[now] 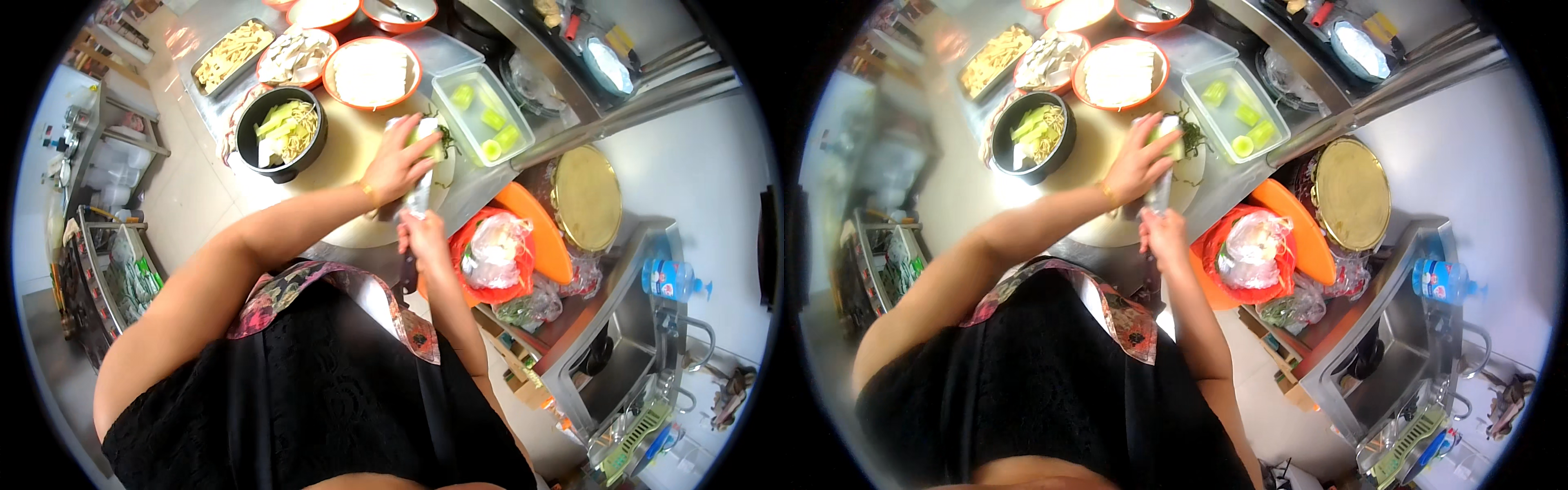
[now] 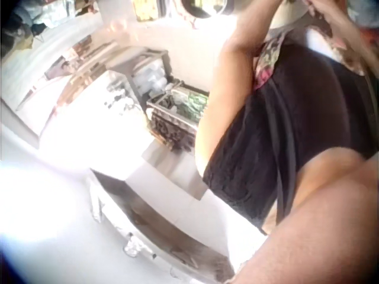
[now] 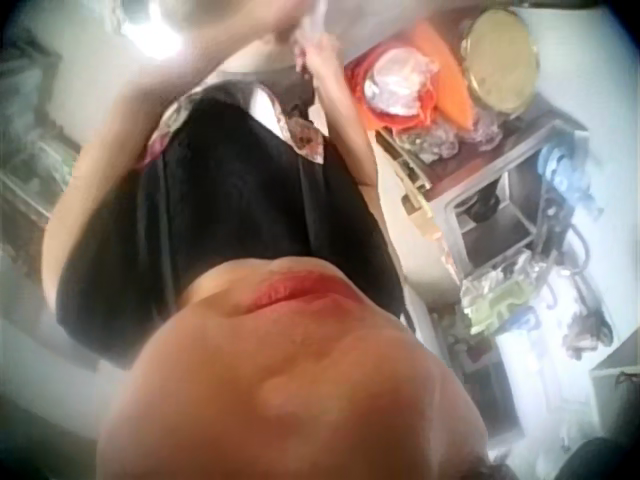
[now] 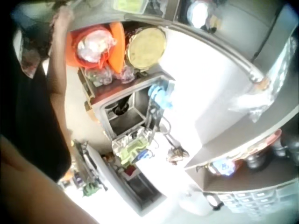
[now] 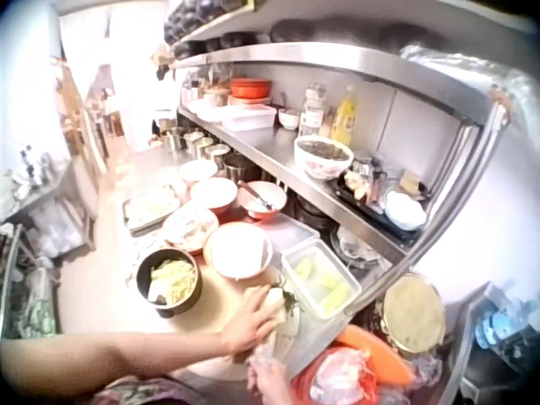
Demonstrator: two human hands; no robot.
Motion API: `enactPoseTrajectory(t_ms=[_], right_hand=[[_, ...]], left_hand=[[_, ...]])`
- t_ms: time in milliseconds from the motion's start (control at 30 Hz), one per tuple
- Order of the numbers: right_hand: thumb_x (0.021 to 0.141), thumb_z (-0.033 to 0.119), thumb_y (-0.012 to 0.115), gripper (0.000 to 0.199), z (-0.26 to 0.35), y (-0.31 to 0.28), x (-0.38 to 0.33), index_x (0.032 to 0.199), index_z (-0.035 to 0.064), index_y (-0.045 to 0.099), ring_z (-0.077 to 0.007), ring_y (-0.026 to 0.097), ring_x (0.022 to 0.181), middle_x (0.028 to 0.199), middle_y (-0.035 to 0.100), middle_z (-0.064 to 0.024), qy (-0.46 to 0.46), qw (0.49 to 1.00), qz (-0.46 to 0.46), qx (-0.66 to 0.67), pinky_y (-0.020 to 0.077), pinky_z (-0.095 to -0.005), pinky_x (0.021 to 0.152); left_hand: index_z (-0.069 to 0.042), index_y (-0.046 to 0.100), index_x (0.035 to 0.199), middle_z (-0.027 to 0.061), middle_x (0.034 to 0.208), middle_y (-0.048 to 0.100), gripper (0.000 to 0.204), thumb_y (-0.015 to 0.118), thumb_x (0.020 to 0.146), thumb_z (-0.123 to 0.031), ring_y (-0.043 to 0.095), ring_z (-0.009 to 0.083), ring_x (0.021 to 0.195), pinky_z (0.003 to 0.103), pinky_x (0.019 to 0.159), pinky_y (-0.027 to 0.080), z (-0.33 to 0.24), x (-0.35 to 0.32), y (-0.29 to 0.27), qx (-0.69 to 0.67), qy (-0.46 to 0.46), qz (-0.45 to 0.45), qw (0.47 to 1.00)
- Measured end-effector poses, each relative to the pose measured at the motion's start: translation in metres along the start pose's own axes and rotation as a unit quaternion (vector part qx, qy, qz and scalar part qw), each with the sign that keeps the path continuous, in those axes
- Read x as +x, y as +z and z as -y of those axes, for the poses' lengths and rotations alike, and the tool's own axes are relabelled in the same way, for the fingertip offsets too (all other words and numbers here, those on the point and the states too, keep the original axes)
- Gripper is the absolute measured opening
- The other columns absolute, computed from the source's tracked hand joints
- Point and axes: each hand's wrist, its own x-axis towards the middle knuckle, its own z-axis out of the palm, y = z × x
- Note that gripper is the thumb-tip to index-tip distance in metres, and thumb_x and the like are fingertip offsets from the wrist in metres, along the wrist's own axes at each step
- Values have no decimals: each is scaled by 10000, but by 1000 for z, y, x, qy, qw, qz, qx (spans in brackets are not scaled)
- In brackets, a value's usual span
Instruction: The person chops vegetables with a cleaver on a cutting board, rinses a cloth at a sink, and then places noodles, sliced cabbage, and sauce into a black bowl.
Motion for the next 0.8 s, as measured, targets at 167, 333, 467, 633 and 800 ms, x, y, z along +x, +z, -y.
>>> enactPoseTrajectory(t_ms=[167, 333, 467, 633, 800], right_hand=[[857, 164, 538, 185, 61, -55, -11, 782, 2, 491, -128, 452, 424, 581, 490, -50, -80, 990, -49, 109, 400, -275, 389], [849, 144, 544, 147, 23, -99, -27, 898, 22, 478, -125, 446, 454, 624, 497, -58, -86, 985, -39, 142, 399, -268, 398], [838, 144, 556, 154, -2, -107, -49, 797, 8, 495, -129, 457, 422, 579, 496, -51, -69, 991, -81, 76, 387, -268, 381], [762, 114, 598, 257, -27, -82, -55, 1010, 50, 602, -279, 560, 542, 584, 546, -108, -302, 857, -131, -396, 453, -355, 521], [758, 243, 622, 399, -38, -31, -22, 1139, 132, 583, -321, 566, 753, 805, 570, -128, -344, 769, -106, -528, 462, -401, 659]], left_hand=[[-150, 525, 1221, 242, 1304, 386, 379, 539, 857, -256, 346, 409, 1218, 420, 1032, 284, -7, 107, 71, -38, 30, -12, 999], [-106, 568, 1168, 184, 1254, 490, 316, 484, 891, -235, 518, 348, 1066, 351, 942, 394, 26, 151, 89, -238, -282, -24, 929], [-58, 590, 1125, 69, 1142, 580, 269, 522, 885, -159, 545, 164, 956, 266, 853, 425, 21, 131, 16, -233, -177, -26, 956], [-37, 599, 1051, 124, 1135, 537, 284, 610, 768, -17, 527, 271, 1053, 336, 889, 435, 29, 41, -137, -80, -66, -153, 983], [-39, 570, 1078, 154, 1182, 487, 337, 638, 749, -56, 483, 311, 1090, 356, 922, 406, 100, -62, -214, 132, -54, -182, 973]])
